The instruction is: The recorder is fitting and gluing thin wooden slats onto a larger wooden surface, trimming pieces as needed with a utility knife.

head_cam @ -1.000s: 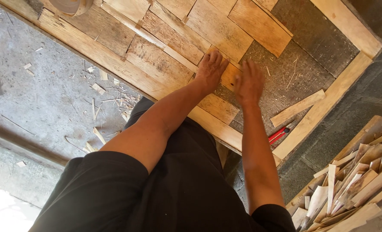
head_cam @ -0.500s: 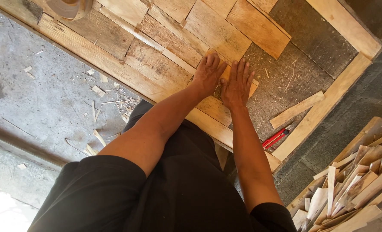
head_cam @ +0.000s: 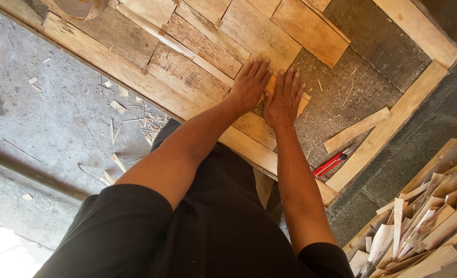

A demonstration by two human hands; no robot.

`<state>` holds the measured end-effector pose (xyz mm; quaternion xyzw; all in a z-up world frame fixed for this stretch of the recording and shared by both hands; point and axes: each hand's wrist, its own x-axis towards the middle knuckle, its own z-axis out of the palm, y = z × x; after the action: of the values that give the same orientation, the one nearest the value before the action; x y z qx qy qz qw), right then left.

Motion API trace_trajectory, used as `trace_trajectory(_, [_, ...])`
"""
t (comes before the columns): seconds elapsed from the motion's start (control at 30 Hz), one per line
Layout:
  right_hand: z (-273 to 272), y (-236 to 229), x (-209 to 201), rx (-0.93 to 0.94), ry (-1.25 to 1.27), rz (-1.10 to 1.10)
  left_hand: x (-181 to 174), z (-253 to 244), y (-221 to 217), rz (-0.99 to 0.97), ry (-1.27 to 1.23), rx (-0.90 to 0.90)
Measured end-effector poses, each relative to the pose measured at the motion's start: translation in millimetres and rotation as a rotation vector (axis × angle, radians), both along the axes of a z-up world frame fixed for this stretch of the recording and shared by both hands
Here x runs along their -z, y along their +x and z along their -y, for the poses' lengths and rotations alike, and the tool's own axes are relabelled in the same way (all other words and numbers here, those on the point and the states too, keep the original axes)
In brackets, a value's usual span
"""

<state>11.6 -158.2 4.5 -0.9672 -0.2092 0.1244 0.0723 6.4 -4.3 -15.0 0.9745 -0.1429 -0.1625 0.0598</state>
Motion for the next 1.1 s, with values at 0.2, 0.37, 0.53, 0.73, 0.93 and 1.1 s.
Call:
trace_trajectory(0.2, [-2,2,-3,0.023,0.01,-0.018,0,2,2,-0.049,0.029,0.009])
trace_trajectory(0.37, [-2,5,0,-0.002,0.016,0.02,7,5,8,-0.017,0.052,-0.023])
trace_trajectory(0.53, [0,0,-2,0.002,0.006,0.021,18,8,3,0.018,-0.006,-0.042])
trace_trajectory(0.73, [4,-4,-7,-0.016,-0.011,0.009,18,6,0,0.037,-0.008,-0.029])
trace_trajectory(0.93, [38,-23,3,0.041,0.034,0.084,26,8,-1,0.082,0.037,-0.016])
trace_trajectory(1.1, [63,-43,2,0.178,-0.043,0.052,1,7,1,-0.003,0.164,0.01])
